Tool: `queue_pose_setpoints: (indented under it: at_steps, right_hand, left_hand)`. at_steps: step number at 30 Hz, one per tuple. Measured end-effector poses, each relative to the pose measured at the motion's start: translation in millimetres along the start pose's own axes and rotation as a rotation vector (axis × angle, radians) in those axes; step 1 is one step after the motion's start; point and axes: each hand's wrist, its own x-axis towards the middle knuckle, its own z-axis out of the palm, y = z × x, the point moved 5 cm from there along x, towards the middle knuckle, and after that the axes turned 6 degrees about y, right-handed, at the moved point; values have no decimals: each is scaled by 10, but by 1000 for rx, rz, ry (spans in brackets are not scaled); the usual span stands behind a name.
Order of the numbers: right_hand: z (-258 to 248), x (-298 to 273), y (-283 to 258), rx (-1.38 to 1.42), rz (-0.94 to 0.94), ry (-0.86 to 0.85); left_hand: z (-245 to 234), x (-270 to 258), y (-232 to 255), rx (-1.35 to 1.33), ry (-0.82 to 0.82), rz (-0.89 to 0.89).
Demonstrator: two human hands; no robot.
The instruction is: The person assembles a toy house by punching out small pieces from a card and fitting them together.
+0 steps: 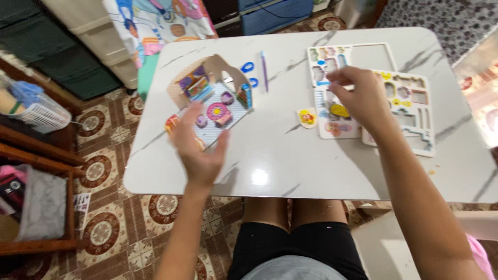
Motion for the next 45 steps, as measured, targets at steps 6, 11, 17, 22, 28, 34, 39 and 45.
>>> queue_pose_setpoints:
  at_steps: [6, 11, 17, 22, 28, 34, 39, 45]
  right_hand:
    - [-309, -295, 503, -372, -4, -33]
    - [-212, -444, 471, -471, 17, -23]
    - [-90, -479, 391, -435, -14, 24]
    - [-78, -456, 376, -379, -66, 79]
    - [-87, -482, 442, -26, 203, 75]
    - [-181, -640, 361, 538, 379, 67]
    - [-263, -859, 188, 622, 382, 109]
    - [-216, -1105, 332, 896, 587, 230]
  left_hand:
    - [1170, 11, 631, -330, -242, 26]
    - [1998, -96, 695, -112, -592, 129]
    - [2185, -202, 601, 25, -667, 165]
    - [2118, -201, 542, 26, -636, 106]
    - [2036, -115, 708, -18, -559, 59]
    - [2060, -119, 934, -508, -567, -215]
    - [2114, -255, 1048, -732, -559, -509]
    - [2271, -443, 1030, -1002, -612, -813]
